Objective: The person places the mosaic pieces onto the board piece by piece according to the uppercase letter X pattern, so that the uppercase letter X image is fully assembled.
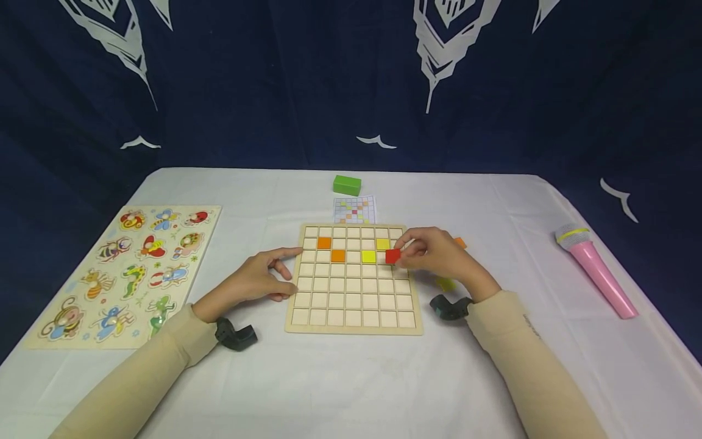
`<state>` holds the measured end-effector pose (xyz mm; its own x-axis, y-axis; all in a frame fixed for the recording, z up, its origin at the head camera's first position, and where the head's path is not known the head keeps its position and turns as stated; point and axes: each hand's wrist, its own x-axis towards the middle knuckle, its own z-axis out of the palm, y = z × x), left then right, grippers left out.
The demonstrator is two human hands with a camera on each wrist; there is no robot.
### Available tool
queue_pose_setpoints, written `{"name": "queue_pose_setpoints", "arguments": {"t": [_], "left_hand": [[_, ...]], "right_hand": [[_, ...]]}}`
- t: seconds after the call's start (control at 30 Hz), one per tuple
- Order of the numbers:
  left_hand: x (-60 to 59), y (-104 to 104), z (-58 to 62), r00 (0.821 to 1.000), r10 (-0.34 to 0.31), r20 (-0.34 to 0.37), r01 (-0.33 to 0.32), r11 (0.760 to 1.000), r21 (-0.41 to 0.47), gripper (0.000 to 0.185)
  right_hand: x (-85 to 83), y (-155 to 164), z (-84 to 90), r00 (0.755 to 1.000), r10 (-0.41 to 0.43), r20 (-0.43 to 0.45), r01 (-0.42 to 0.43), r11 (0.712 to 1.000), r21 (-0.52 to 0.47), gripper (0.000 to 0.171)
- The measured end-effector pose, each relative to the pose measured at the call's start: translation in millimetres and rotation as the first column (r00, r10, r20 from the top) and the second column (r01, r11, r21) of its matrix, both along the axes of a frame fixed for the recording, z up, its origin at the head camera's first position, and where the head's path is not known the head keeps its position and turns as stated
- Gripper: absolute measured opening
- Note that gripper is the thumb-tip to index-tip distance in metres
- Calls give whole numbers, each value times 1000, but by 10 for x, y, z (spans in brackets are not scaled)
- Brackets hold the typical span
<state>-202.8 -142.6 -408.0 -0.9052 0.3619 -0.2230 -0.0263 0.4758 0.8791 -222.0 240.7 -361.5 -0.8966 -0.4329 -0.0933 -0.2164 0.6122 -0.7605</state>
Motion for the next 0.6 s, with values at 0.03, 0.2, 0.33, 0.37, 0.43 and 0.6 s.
{"name": "queue_pose_setpoints", "arguments": {"t": [0.03,0.2,0.33,0.37,0.43,0.6], "left_hand": [[0,0,-1,1000,1,1,-1,1000,1,84],[2,-2,-5,1000,4,5,-4,1000,16,84],[14,-1,8,1000,2,6,-2,1000,29,83],[13,0,8,1000,2,5,-2,1000,31,83],[16,2,14,1000,4,6,-4,1000,28,83],[19,5,19,1000,9,12,-9,1000,22,84]], "right_hand": [[-5,-23,-4,1000,6,-2,-6,1000,-2,29],[-26,-142,-18,999,38,12,-37,999,-30,29],[-40,-225,-24,998,58,18,-57,998,-23,29],[-44,-244,-24,998,61,19,-61,998,-21,29],[-47,-283,-24,997,69,18,-69,998,-10,30],[-62,-372,-36,995,100,22,-101,995,20,29]]}}
